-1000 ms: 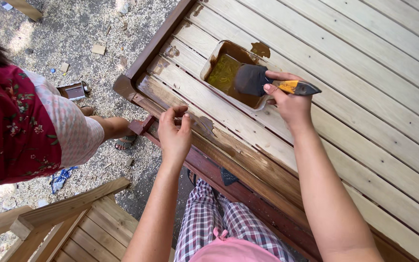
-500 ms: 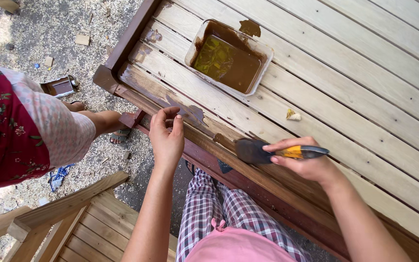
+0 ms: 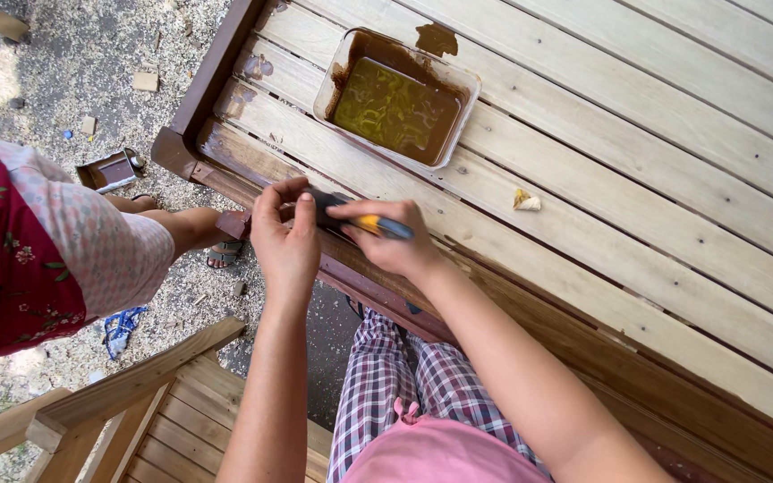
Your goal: The person applies brown wood stain to slatted wooden furniture using a brush, dipping the brush into a plastic container of stain. They coat the tabletop edges and frame, then move around the piece to stain its side panels and legs, reloading the brush as needed.
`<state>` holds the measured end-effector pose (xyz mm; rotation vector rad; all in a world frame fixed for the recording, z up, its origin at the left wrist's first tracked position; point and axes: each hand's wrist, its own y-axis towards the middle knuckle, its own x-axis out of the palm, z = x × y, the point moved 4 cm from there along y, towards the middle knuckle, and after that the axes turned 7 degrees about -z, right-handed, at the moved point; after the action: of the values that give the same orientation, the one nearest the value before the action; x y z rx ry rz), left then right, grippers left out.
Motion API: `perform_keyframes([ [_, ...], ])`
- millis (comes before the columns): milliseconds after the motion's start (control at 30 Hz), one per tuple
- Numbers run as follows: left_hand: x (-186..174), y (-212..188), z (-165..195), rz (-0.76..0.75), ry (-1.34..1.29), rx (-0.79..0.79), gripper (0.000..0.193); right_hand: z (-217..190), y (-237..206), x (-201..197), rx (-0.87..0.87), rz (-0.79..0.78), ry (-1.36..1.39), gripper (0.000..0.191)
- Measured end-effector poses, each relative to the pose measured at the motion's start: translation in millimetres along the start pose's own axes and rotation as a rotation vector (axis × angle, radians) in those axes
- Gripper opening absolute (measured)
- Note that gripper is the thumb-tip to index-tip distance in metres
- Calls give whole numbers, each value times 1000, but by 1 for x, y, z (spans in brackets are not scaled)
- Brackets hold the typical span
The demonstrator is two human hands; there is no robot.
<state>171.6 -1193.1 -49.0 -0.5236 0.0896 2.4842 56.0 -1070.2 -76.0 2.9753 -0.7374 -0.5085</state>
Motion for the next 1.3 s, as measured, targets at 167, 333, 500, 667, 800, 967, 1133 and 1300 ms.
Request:
perform_keyframes([
  [167, -21, 11, 2, 61, -84, -46, 17, 6, 19, 5, -133, -114, 54, 30],
  [333, -38, 3, -13, 81, -39, -94, 16, 19, -86, -83, 179, -252, 25, 33],
  [500, -50, -3, -33, 82, -86, -91, 15, 31, -188, -196, 499, -316, 8, 32],
  [667, -40, -8, -32, 55, 11, -54, 15, 20, -196, -179, 342, -179, -52, 28],
  [800, -23, -5, -24, 15, -53, -126, 17, 15, -142, -119, 223, -112, -21, 27],
  [967, -18, -4, -10, 17, -4, -71, 18, 10, -117, -96, 130, -122, -53, 25],
  [1133, -4, -7, -11, -38, 52, -113, 19, 23, -213, -163, 391, -162, -106, 30],
  [1300, 17, -12, -8, -68, 20, -77, 18, 20, -296, -222, 510, -81, -36, 30],
])
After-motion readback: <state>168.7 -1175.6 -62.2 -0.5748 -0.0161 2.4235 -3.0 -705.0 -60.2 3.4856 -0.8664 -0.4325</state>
